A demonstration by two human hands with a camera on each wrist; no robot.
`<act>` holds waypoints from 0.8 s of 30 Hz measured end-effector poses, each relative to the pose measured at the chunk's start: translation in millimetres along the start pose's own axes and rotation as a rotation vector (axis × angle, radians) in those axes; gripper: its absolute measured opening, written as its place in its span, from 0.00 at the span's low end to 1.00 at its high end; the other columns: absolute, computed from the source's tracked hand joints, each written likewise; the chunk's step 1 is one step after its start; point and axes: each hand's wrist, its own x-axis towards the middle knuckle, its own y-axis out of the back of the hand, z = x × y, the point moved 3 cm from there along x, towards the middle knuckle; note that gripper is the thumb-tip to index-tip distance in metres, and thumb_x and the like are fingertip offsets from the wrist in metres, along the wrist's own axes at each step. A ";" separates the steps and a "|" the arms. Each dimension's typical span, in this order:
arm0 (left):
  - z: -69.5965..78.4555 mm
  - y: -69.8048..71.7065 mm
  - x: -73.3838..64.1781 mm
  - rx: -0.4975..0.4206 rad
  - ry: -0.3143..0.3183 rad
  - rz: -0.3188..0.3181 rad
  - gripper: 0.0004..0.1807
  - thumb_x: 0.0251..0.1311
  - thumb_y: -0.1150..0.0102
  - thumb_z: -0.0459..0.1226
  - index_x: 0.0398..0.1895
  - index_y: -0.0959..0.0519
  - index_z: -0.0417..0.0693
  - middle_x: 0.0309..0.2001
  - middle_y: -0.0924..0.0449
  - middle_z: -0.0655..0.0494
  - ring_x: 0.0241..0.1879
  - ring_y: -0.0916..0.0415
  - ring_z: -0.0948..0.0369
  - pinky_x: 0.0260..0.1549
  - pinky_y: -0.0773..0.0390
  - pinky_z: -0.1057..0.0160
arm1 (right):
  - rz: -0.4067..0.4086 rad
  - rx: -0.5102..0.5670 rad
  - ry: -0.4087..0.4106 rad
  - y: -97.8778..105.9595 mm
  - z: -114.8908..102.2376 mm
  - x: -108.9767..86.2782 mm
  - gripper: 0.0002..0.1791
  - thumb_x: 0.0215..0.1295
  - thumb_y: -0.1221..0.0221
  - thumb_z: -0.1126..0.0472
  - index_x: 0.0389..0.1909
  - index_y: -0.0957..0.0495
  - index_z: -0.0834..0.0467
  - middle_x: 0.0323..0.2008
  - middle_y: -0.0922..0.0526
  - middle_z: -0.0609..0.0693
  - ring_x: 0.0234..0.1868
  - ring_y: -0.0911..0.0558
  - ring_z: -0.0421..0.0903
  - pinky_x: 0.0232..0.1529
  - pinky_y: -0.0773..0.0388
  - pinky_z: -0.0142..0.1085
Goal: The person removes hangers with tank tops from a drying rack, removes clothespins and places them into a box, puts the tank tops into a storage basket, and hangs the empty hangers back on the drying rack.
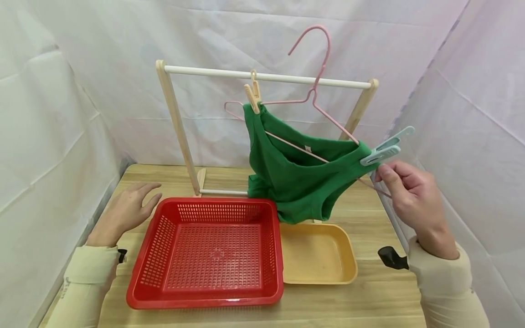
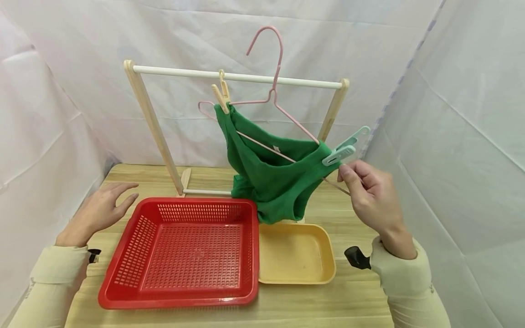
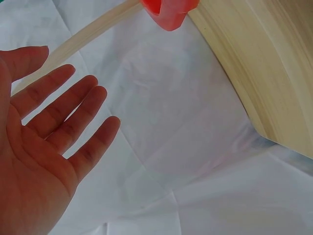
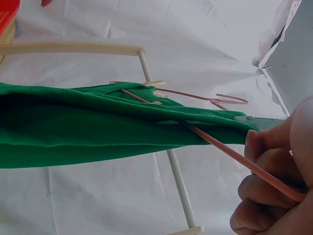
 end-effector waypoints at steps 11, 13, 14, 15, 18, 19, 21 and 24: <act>-1.2 -0.2 -3.5 -0.008 -0.011 0.020 0.18 0.64 0.39 0.33 0.55 0.22 0.34 0.52 0.20 0.33 0.52 0.24 0.36 0.48 0.25 0.36 | -0.029 -0.003 -0.001 9.9 -6.5 24.9 0.10 0.71 0.48 0.74 0.29 0.24 0.72 0.22 0.26 0.40 0.17 0.43 0.39 0.15 0.50 0.34; -1.4 -0.6 -4.1 -0.005 -0.011 0.021 0.18 0.64 0.39 0.33 0.55 0.22 0.34 0.52 0.20 0.33 0.51 0.24 0.36 0.48 0.25 0.35 | -0.032 0.039 0.000 10.9 -7.6 30.5 0.10 0.71 0.48 0.73 0.29 0.24 0.73 0.22 0.25 0.42 0.18 0.43 0.39 0.17 0.51 0.34; -1.5 -0.6 -4.3 -0.005 -0.013 0.026 0.18 0.64 0.39 0.33 0.55 0.22 0.34 0.52 0.20 0.33 0.51 0.23 0.36 0.48 0.25 0.35 | -0.027 0.082 -0.008 11.4 -8.3 33.3 0.10 0.70 0.47 0.73 0.29 0.24 0.74 0.22 0.25 0.42 0.19 0.42 0.39 0.18 0.50 0.33; -1.5 -0.6 -4.4 -0.003 -0.015 0.031 0.17 0.63 0.39 0.33 0.54 0.22 0.34 0.52 0.20 0.33 0.51 0.23 0.36 0.47 0.25 0.36 | -0.017 0.129 -0.014 11.9 -8.9 35.5 0.11 0.70 0.47 0.73 0.28 0.23 0.74 0.21 0.26 0.43 0.20 0.41 0.39 0.19 0.48 0.33; -1.6 0.1 -5.0 -0.003 -0.021 0.045 0.17 0.63 0.39 0.32 0.54 0.22 0.34 0.50 0.19 0.33 0.50 0.23 0.36 0.46 0.25 0.36 | 0.002 0.294 -0.036 13.0 -10.4 40.6 0.11 0.69 0.47 0.74 0.27 0.24 0.75 0.17 0.30 0.46 0.22 0.40 0.41 0.23 0.49 0.32; -1.6 0.5 -5.3 -0.003 -0.023 0.050 0.17 0.62 0.38 0.32 0.54 0.22 0.33 0.50 0.19 0.33 0.49 0.23 0.36 0.46 0.25 0.36 | 0.007 0.339 -0.037 13.3 -11.1 41.7 0.11 0.69 0.47 0.74 0.26 0.24 0.75 0.16 0.33 0.47 0.22 0.39 0.41 0.24 0.49 0.32; -1.8 1.3 -6.0 -0.004 -0.022 0.056 0.17 0.62 0.38 0.32 0.54 0.22 0.33 0.50 0.19 0.33 0.49 0.23 0.36 0.45 0.25 0.36 | 0.014 0.387 -0.029 13.8 -12.8 43.1 0.12 0.69 0.48 0.75 0.26 0.23 0.76 0.15 0.38 0.47 0.22 0.40 0.42 0.24 0.50 0.32; -2.2 2.0 -7.1 -0.006 -0.020 0.061 0.17 0.62 0.38 0.31 0.53 0.22 0.33 0.50 0.19 0.33 0.49 0.23 0.36 0.46 0.25 0.35 | 0.019 0.412 -0.010 14.6 -15.4 44.5 0.12 0.69 0.49 0.77 0.26 0.23 0.76 0.15 0.39 0.48 0.21 0.41 0.42 0.23 0.53 0.33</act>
